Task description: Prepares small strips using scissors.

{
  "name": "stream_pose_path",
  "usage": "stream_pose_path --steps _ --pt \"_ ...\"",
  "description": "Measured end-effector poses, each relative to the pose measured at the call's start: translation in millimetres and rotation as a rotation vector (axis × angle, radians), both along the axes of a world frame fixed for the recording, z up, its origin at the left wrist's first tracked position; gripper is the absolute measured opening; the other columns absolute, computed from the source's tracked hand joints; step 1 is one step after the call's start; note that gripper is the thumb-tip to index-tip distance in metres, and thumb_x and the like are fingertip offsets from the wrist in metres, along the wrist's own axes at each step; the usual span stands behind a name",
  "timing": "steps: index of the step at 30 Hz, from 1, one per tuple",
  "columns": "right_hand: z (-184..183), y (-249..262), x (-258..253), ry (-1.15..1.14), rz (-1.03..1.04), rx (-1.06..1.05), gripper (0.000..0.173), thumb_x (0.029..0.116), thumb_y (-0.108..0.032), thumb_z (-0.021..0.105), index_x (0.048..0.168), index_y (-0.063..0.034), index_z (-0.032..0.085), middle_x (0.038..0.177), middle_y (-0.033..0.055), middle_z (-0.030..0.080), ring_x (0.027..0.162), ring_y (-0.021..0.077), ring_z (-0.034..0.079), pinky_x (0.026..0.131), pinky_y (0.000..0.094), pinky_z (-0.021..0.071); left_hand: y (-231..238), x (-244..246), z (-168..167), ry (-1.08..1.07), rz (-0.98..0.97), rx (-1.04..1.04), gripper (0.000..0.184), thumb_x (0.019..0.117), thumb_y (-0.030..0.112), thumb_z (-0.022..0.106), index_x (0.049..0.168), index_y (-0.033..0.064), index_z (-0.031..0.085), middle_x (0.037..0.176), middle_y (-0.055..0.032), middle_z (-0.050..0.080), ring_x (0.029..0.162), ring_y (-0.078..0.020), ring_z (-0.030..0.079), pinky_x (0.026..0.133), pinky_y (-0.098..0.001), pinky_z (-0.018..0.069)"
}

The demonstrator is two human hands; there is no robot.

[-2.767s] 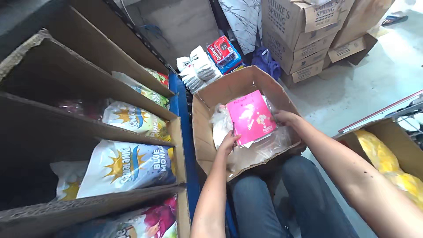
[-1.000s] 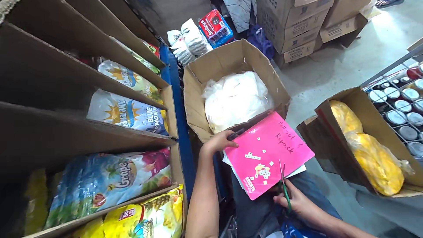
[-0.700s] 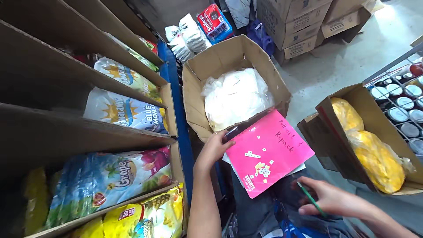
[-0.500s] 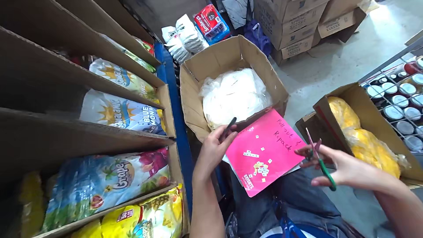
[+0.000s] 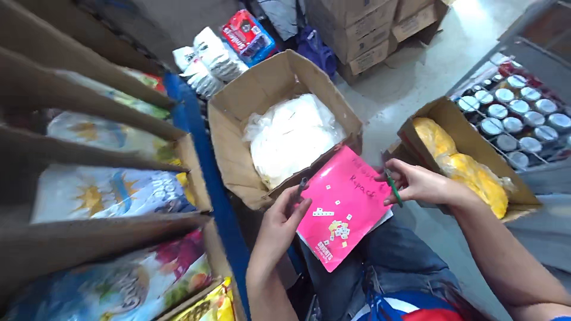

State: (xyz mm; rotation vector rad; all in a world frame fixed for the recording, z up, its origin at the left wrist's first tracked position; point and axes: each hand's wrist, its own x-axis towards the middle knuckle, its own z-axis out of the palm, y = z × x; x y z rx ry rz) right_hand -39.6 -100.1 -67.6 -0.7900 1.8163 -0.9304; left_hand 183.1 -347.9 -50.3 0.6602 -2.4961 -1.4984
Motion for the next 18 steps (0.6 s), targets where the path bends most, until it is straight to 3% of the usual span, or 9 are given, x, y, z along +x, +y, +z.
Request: stream_pose_path --steps 4,7,11,14,18 --pt "7.8 10.0 9.8 0.041 -0.112 0.105 0.063 0.0845 -0.019 0.085 0.132 -0.0020 0.047 0.090 0.0072 0.068 0.069 0.0117 0.065 0.063 0.0291 0.0543 -2.5 -3.3 -9.5 -0.124 0.040 -0.111 0.043 0.1013 0.031 0.058 0.135 0.0039 0.059 0.101 -0.0031 0.069 0.081 -0.0040 0.062 0.074 -0.0244 0.0518" --pt "10.8 9.1 10.9 0.131 -0.198 0.153 0.048 0.0884 -0.019 0.081 0.120 -0.0012 0.049 0.085 0.0065 0.063 0.066 0.0115 0.059 0.062 0.0295 0.0497 -3.3 -3.9 -13.2 -0.168 0.091 -0.170 0.042 0.1044 0.030 0.053 0.134 0.0019 0.060 0.107 -0.0116 0.070 0.088 -0.0150 0.066 0.079 -0.0363 0.0538" --pt "-4.1 27.9 -10.7 0.381 -0.487 0.202 0.024 0.0982 -0.015 0.069 0.102 0.0071 0.062 0.088 0.0200 0.063 0.076 0.0294 0.064 0.073 0.0482 0.0541 -8.7 7.8 -17.4 -0.150 0.084 -0.180 0.042 0.1044 0.031 0.050 0.132 0.0012 0.061 0.110 -0.0110 0.071 0.092 -0.0123 0.068 0.083 -0.0326 0.0550" --pt "-17.2 54.1 -36.1 0.459 -0.650 0.312 0.021 0.0987 -0.011 0.068 0.107 0.0078 0.062 0.096 0.0252 0.067 0.085 0.0372 0.068 0.081 0.0550 0.0545 -13.7 13.4 -21.1 -0.151 0.098 -0.183 0.042 0.1038 0.030 0.051 0.131 0.0006 0.062 0.106 -0.0087 0.071 0.084 -0.0077 0.066 0.076 -0.0274 0.0537" --pt "-43.8 83.4 -72.7 0.478 -0.706 0.484 0.028 0.0942 -0.007 0.072 0.113 0.0101 0.062 0.105 0.0322 0.066 0.099 0.0489 0.066 0.089 0.0651 0.0502 -14.2 10.8 -24.4 -0.127 0.095 -0.186 0.041 0.1029 0.030 0.053 0.130 0.0009 0.063 0.102 -0.0055 0.071 0.080 -0.0029 0.064 0.072 -0.0216 0.0525"
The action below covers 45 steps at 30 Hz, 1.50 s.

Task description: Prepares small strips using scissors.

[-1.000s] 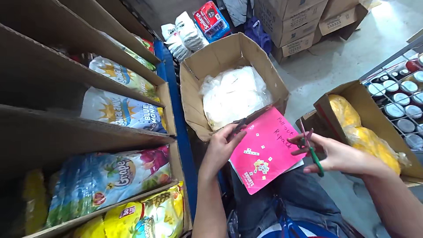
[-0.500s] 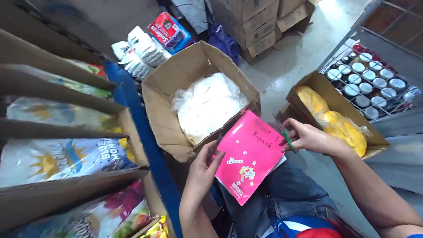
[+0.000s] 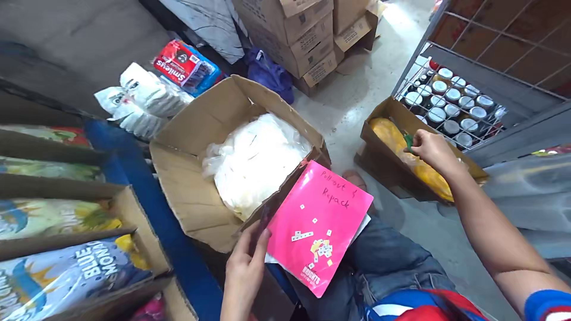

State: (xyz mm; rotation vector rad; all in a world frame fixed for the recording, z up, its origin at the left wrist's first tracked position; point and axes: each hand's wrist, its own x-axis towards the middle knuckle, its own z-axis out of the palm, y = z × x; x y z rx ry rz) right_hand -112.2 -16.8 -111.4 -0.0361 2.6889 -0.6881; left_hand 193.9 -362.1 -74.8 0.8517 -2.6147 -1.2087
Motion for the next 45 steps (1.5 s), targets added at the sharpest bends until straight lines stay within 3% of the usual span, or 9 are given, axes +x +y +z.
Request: stream_pose_path --steps 14,22,27,30,32,34,38,41,45 --pt "-44.6 0.8 -37.4 -0.136 0.116 0.303 0.029 0.0938 -0.012 0.072 0.116 0.0068 0.069 0.128 0.0316 0.060 0.128 0.0493 0.053 0.098 0.0667 0.0449 5.4 -3.5 8.8 0.053 0.001 0.010 0.040 0.1031 0.028 0.053 0.130 -0.0003 0.062 0.101 -0.0016 0.072 0.084 0.0045 0.064 0.076 -0.0141 0.0517" --pt "-53.5 19.8 -44.4 -0.223 0.199 0.051 0.026 0.0930 -0.004 0.073 0.115 0.0079 0.068 0.114 0.0295 0.067 0.112 0.0457 0.063 0.100 0.0625 0.0447 13.8 -10.2 22.3 0.092 -0.036 0.015 0.038 0.1029 0.024 0.054 0.129 -0.0019 0.061 0.099 0.0004 0.071 0.082 0.0065 0.062 0.073 -0.0120 0.0505" --pt "8.4 3.0 -6.1 -0.065 0.237 -0.177 0.034 0.0959 -0.021 0.074 0.118 0.0035 0.066 0.103 0.0229 0.069 0.095 0.0379 0.067 0.088 0.0592 0.0522 43.8 -32.8 30.8 0.320 -0.129 0.203 0.033 0.1081 0.016 0.042 0.128 -0.0032 0.060 0.100 0.0060 0.069 0.076 0.0059 0.059 0.066 -0.0121 0.0494" --pt "52.9 -27.2 44.9 -0.154 0.528 -0.540 0.033 0.0967 -0.024 0.070 0.119 0.0008 0.066 0.099 0.0110 0.070 0.087 0.0166 0.066 0.080 0.0368 0.0556 85.7 -64.0 31.9 0.452 -0.206 0.392 0.031 0.1092 0.018 0.040 0.124 0.0013 0.062 0.117 0.0055 0.069 0.105 -0.0003 0.064 0.091 -0.0227 0.0556" --pt "61.7 -44.6 75.1 -0.221 0.732 -0.833 0.034 0.0963 -0.020 0.068 0.121 0.0031 0.064 0.107 0.0070 0.071 0.095 0.0055 0.066 0.084 0.0235 0.0548 113.2 -83.8 27.1 0.515 -0.263 0.445 0.033 0.1093 0.021 0.043 0.121 -0.0006 0.064 0.134 -0.0033 0.063 0.127 -0.0057 0.055 0.106 -0.0272 0.0474" --pt "61.6 -56.3 95.6 -0.201 0.831 -1.004 0.037 0.0980 -0.017 0.067 0.124 0.0087 0.062 0.116 0.0105 0.070 0.107 0.0046 0.064 0.094 0.0215 0.0521 137.1 -98.0 21.5 0.556 -0.277 0.491 0.036 0.1091 0.020 0.044 0.121 -0.0062 0.065 0.140 -0.0135 0.056 0.129 -0.0086 0.052 0.108 -0.0261 0.0454" --pt "53.9 -54.0 106.9 -0.063 0.733 -1.026 0.023 0.1017 -0.013 0.060 0.109 0.0086 0.066 0.104 0.0080 0.070 0.099 -0.0003 0.065 0.093 0.0173 0.0520 151.2 -108.0 15.6 0.545 -0.296 0.517 0.036 0.1087 0.019 0.044 0.117 -0.0058 0.068 0.141 -0.0182 0.054 0.131 -0.0136 0.051 0.109 -0.0274 0.0443" --pt "52.1 -38.2 91.0 0.015 0.607 -0.747 0.024 0.1028 -0.017 0.058 0.112 0.0037 0.068 0.105 0.0085 0.072 0.093 0.0051 0.067 0.086 0.0226 0.0547 138.7 -101.4 11.8 0.426 -0.338 0.425 0.043 0.1064 0.025 0.050 0.136 -0.0052 0.060 0.149 -0.0223 0.050 0.139 -0.0195 0.047 0.113 -0.0322 0.0413" --pt "25.1 -10.6 30.6 0.148 0.380 -0.177 0.026 0.1041 -0.014 0.059 0.122 0.0029 0.068 0.118 0.0230 0.068 0.109 0.0387 0.067 0.097 0.0576 0.0518 106.0 -85.6 11.0 0.368 -0.232 0.367 0.045 0.1036 0.024 0.053 0.138 -0.0062 0.056 0.149 -0.0213 0.050 0.139 -0.0197 0.048 0.112 -0.0341 0.0435"
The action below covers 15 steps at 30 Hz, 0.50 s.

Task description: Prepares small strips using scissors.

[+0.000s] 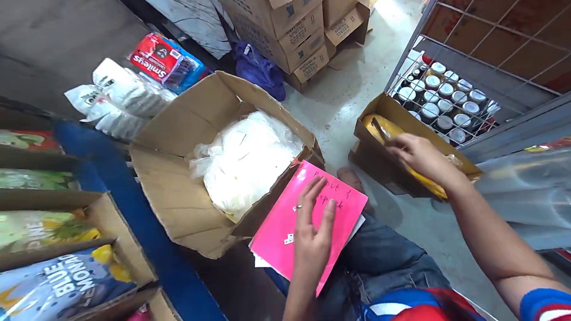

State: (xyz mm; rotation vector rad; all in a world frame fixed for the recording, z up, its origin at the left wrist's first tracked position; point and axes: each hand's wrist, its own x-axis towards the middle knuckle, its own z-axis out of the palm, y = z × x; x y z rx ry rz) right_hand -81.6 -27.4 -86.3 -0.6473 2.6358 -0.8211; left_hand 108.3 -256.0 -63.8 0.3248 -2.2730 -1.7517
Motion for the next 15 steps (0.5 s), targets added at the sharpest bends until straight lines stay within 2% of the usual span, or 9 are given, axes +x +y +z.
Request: stream_pose_path --steps 2,3,6,7,9,11,13,14,15 --pt "-23.6 7.5 -28.6 0.078 -0.117 0.181 0.024 0.1019 -0.009 0.061 0.119 0.0051 0.068 0.120 0.0309 0.064 0.114 0.0512 0.060 0.096 0.0676 0.0465 -13.3 7.5 9.6 0.059 0.039 -0.009 0.038 0.1044 0.022 0.052 0.132 -0.0032 0.060 0.145 -0.0148 0.055 0.136 -0.0153 0.051 0.110 -0.0312 0.0466" --pt "-35.9 9.1 -41.4 0.095 -0.159 0.228 0.023 0.1012 -0.007 0.061 0.119 0.0051 0.069 0.122 0.0325 0.062 0.116 0.0534 0.059 0.096 0.0695 0.0452 -17.0 11.1 16.9 0.130 0.046 -0.009 0.034 0.1051 0.021 0.052 0.129 -0.0005 0.063 0.142 -0.0109 0.058 0.134 -0.0141 0.053 0.109 -0.0306 0.0475" --pt "-71.4 8.9 -69.7 0.076 -0.245 0.280 0.022 0.1004 -0.007 0.062 0.118 0.0038 0.070 0.126 0.0334 0.061 0.120 0.0541 0.056 0.098 0.0709 0.0434 -19.5 18.5 43.2 0.352 -0.013 0.058 0.022 0.1064 0.030 0.054 0.121 0.0208 0.068 0.130 0.0078 0.066 0.125 -0.0082 0.059 0.106 -0.0264 0.0497" --pt "-80.4 7.5 -75.7 0.058 -0.261 0.300 0.023 0.1006 -0.008 0.062 0.119 0.0042 0.069 0.127 0.0338 0.060 0.122 0.0542 0.055 0.099 0.0708 0.0426 -17.6 19.7 51.7 0.408 -0.041 0.090 0.018 0.1055 0.032 0.056 0.117 0.0251 0.068 0.124 0.0113 0.067 0.121 -0.0058 0.061 0.103 -0.0238 0.0501" --pt "-90.9 4.3 -81.3 0.020 -0.280 0.336 0.026 0.1003 -0.009 0.063 0.120 0.0060 0.069 0.131 0.0343 0.058 0.126 0.0544 0.051 0.101 0.0701 0.0411 -12.2 22.3 63.8 0.485 -0.087 0.160 0.014 0.1035 0.033 0.059 0.110 0.0255 0.069 0.117 0.0128 0.069 0.115 -0.0036 0.063 0.101 -0.0211 0.0503" --pt "-84.9 -0.9 -79.7 0.026 -0.272 0.308 0.030 0.1004 -0.011 0.063 0.124 0.0072 0.066 0.133 0.0344 0.057 0.129 0.0545 0.049 0.103 0.0703 0.0395 -11.3 26.5 68.5 0.514 -0.128 0.181 0.015 0.1030 0.035 0.060 0.107 0.0236 0.069 0.115 0.0124 0.069 0.115 -0.0034 0.062 0.102 -0.0217 0.0489" --pt "-58.9 -11.1 -66.3 0.080 -0.221 0.137 0.030 0.1018 -0.011 0.062 0.124 0.0087 0.065 0.129 0.0337 0.059 0.125 0.0528 0.053 0.104 0.0674 0.0407 -13.0 32.5 73.2 0.533 -0.150 0.158 0.015 0.1037 0.036 0.058 0.105 0.0237 0.067 0.116 0.0132 0.068 0.118 -0.0032 0.061 0.104 -0.0215 0.0473" --pt "-38.9 -18.4 -54.3 0.093 -0.183 0.002 0.028 0.1027 -0.013 0.061 0.121 0.0079 0.067 0.124 0.0305 0.063 0.120 0.0475 0.058 0.103 0.0626 0.0442 -13.2 35.3 77.6 0.552 -0.160 0.141 0.015 0.1047 0.036 0.056 0.104 0.0242 0.066 0.117 0.0138 0.068 0.120 -0.0031 0.060 0.105 -0.0213 0.0465" --pt "-16.4 -25.7 -38.1 0.098 -0.123 -0.156 0.025 0.1027 -0.015 0.062 0.114 0.0059 0.069 0.116 0.0248 0.067 0.111 0.0385 0.065 0.098 0.0551 0.0503 -11.9 37.9 83.6 0.579 -0.168 0.142 0.016 0.1058 0.036 0.054 0.104 0.0241 0.065 0.116 0.0137 0.068 0.122 -0.0039 0.059 0.106 -0.0222 0.0454"
